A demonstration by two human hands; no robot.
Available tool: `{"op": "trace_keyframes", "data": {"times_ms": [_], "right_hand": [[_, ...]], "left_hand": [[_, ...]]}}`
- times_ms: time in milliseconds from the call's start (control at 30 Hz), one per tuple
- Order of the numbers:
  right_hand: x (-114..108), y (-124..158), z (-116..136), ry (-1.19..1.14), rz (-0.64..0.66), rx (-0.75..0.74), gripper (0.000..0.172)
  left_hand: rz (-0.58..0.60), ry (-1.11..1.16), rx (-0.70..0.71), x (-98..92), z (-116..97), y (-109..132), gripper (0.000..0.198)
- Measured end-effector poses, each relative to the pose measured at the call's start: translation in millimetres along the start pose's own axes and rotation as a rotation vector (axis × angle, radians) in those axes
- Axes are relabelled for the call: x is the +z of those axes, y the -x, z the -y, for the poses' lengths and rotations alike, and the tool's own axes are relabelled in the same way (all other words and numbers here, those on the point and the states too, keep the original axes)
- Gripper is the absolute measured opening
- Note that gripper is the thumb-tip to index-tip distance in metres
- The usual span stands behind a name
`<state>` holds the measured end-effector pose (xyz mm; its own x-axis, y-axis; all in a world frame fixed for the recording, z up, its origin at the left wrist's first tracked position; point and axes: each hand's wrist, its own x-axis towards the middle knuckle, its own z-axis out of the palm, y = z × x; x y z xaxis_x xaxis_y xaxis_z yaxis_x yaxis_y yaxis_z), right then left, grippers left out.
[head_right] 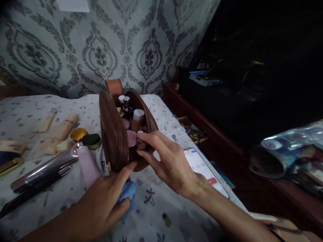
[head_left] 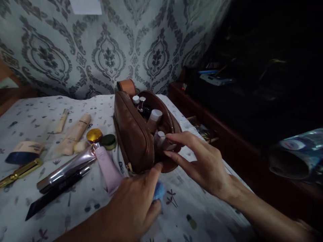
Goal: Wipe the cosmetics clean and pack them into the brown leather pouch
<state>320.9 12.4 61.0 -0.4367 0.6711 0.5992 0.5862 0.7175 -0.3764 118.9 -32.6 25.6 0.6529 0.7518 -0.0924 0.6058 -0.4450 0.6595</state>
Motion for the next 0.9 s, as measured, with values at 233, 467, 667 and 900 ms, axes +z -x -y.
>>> {"op": "trace_keyframes", "data": {"times_ms": [233,467,667,900], "right_hand": [[-8.5,-6.8,1.8,0.096,0.192,-0.061,0.016],[-10.7,-13.0,-1.1,0.158,0.357,-0.120,0.019],[-12.2,-12.0,-2.9,0.167,0.386,-0.109,0.023],[-15.1,-12.4,-3.8,0.177,0.408,-0.129,0.022]], "left_hand": [[-0.019,-0.034,0.029,2.5,3.8,1.1,0.074],[0.001,-0.059,-0.018,0.2,0.9,-0.4,0.077],[0.054,-0.084,-0.024,-6.6,-2.5,-0.6,0.075],[0.007,-0.120,0.006,-2.6,2.6,1.7,0.076]]}}
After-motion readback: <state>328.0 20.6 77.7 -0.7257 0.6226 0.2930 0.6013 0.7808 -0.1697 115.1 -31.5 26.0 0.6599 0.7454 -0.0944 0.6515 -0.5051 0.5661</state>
